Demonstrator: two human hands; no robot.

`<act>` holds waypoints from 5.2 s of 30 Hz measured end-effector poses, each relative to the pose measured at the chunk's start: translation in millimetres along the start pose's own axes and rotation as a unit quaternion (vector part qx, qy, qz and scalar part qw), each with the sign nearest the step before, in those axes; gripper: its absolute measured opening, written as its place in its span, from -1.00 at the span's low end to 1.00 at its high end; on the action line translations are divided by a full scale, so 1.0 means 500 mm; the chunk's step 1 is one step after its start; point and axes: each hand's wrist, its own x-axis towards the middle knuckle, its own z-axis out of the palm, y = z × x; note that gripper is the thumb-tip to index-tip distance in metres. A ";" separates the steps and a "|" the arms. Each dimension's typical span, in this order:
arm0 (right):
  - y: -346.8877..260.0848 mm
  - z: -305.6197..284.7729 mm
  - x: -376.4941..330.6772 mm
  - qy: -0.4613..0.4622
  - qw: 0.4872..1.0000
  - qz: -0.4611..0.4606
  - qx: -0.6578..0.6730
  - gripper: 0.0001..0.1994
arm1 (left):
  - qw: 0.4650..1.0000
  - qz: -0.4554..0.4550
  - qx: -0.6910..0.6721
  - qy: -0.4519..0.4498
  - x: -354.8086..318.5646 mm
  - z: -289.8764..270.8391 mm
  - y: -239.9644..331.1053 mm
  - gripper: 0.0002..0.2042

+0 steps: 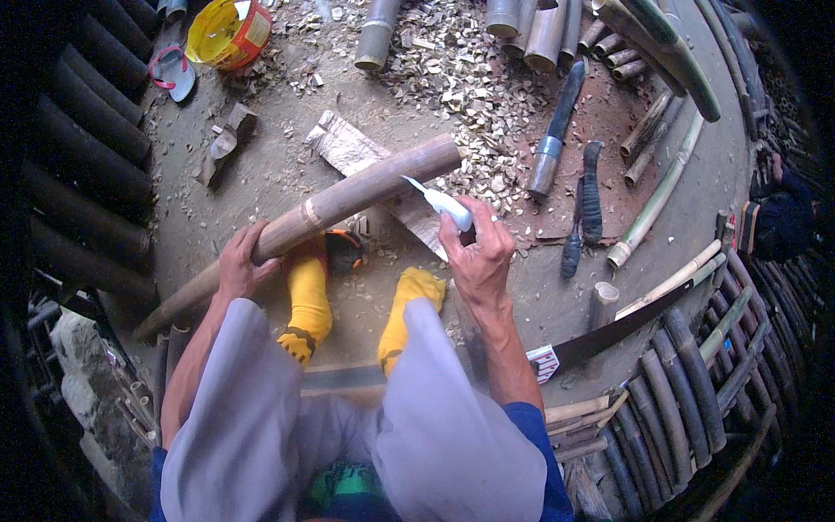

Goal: The person sits on the ground and assembles bamboo pieces by applying glue to the ends and joining them together. They use a knife to tap the joints and ensure a secure fit, working with multiple bamboo segments and tools on the floor.

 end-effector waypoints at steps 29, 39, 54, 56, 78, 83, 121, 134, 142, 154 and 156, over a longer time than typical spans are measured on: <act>0.019 -0.020 0.008 0.053 0.998 0.013 -0.008 -0.78 | 1.000 -0.009 -0.017 -0.002 0.001 -0.005 0.006 -0.31; 0.026 -0.020 0.013 0.057 0.998 -0.005 -0.029 -0.77 | 1.000 0.004 0.001 0.005 -0.001 -0.003 0.001 -0.33; 0.032 -0.020 0.013 0.058 0.998 -0.008 -0.025 -0.78 | 1.000 0.017 0.002 0.010 0.000 -0.001 -0.002 -0.34; 0.032 -0.019 0.013 0.058 0.998 -0.007 -0.023 -0.78 | 1.000 0.019 0.000 0.011 0.001 0.000 -0.001 -0.34; 0.033 -0.025 0.013 0.048 0.999 -0.010 -0.024 -0.78 | 1.000 0.016 -0.007 0.008 0.002 0.005 -0.004 -0.35; 0.028 -0.029 0.016 0.063 0.998 0.005 0.001 -0.78 | 1.000 0.013 0.002 0.018 -0.002 0.002 -0.004 -0.36; 0.066 -0.046 0.015 0.111 0.992 0.053 -0.017 -0.77 | 1.000 0.021 0.007 0.020 -0.002 0.002 -0.005 -0.37; 0.064 -0.041 0.018 0.105 0.993 0.054 -0.025 -0.78 | 1.000 0.021 0.004 0.015 0.004 0.005 -0.002 -0.35; 0.071 -0.038 0.011 0.092 0.993 0.064 -0.026 -0.77 | 0.999 0.024 0.005 0.022 0.000 0.002 -0.001 -0.36; 0.101 -0.043 -0.008 0.128 0.974 0.139 0.124 -0.77 | 0.999 0.022 0.005 0.024 0.001 0.007 -0.004 -0.37; 0.102 -0.051 -0.016 0.167 0.925 0.184 0.286 -0.75 | 0.999 0.021 0.006 0.027 -0.001 0.008 -0.005 -0.37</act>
